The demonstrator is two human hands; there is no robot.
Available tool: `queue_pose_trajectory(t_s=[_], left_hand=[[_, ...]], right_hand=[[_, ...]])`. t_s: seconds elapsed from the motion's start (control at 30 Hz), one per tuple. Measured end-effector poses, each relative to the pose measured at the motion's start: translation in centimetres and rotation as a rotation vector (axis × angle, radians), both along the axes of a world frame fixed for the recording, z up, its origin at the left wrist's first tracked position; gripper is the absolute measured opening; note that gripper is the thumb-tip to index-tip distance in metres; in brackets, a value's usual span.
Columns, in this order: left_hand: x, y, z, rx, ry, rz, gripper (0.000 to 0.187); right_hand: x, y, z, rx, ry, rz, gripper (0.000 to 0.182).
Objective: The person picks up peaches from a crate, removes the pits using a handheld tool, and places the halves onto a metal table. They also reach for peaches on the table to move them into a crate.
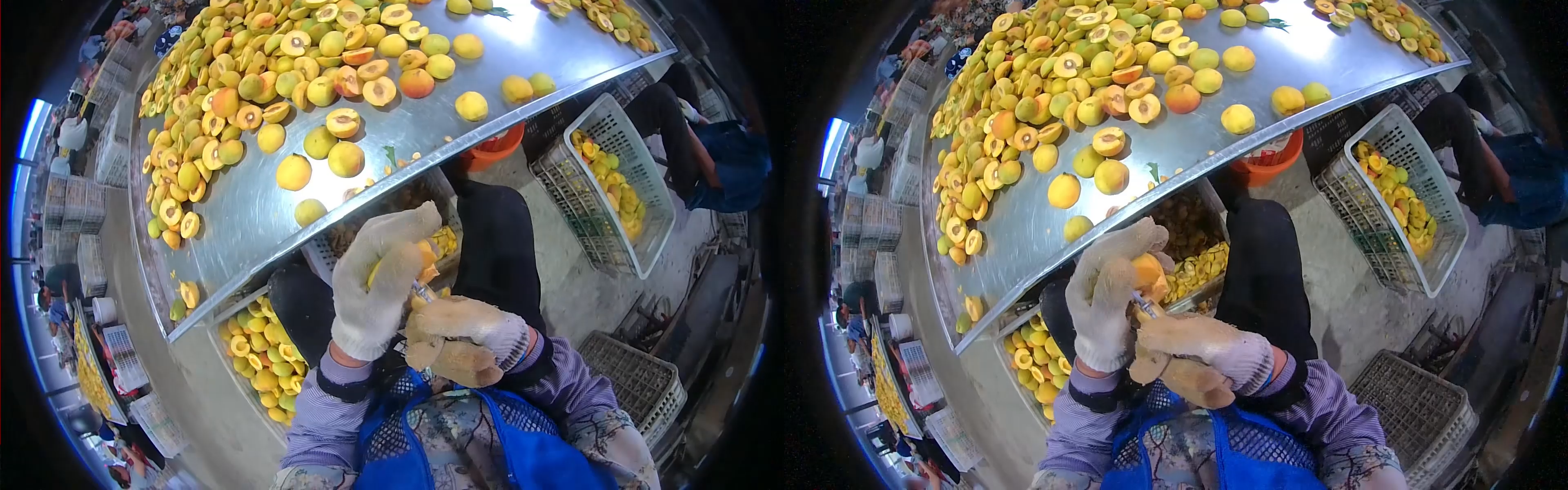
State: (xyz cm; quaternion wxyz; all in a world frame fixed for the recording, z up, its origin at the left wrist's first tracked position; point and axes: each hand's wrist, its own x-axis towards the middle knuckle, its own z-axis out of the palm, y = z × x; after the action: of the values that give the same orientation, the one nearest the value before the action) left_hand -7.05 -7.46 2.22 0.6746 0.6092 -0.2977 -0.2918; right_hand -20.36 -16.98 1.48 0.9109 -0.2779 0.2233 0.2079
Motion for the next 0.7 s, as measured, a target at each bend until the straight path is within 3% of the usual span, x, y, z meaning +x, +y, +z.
queue_pose_trajectory(t_s=[0.07, 0.1, 0.17, 0.23, 0.27, 0.37, 0.53, 0.7], left_hand=[[0.0, 0.2, -0.4, -0.015, -0.098, 0.027, 0.055], [0.1, 0.3, -0.7, -0.074, -0.147, 0.003, 0.046], [0.0, 0.2, -0.7, -0.135, -0.198, -0.020, 0.038], [-0.4, 0.2, -0.4, -0.186, 0.209, -0.016, 0.041], [-0.4, 0.1, -0.3, -0.185, 0.208, -0.016, 0.041], [-0.8, 0.3, -0.3, -0.199, 0.257, 0.005, 0.047], [-1.7, -0.1, 0.1, -0.266, 0.621, 0.115, 0.053], [-1.9, -0.4, 0.8, -0.344, 0.761, 0.179, 0.052]], right_hand=[[0.0, -0.1, 0.6, 0.223, -0.104, -0.029, 0.034], [-0.2, 0.1, 0.4, 0.226, -0.101, -0.027, 0.034], [-0.6, 0.4, 0.2, 0.490, -0.096, -0.088, 0.036], [-0.3, 0.4, 0.3, 0.381, -0.085, -0.036, 0.034], [-0.2, 0.4, 0.3, 0.270, -0.077, 0.013, 0.033], [-0.4, 0.2, -1.0, 0.253, -0.073, -0.001, 0.033], [-0.1, 0.5, -0.4, 0.117, 0.020, -0.110, 0.036], [0.2, 0.6, -0.8, 0.109, 0.015, -0.099, 0.036]])
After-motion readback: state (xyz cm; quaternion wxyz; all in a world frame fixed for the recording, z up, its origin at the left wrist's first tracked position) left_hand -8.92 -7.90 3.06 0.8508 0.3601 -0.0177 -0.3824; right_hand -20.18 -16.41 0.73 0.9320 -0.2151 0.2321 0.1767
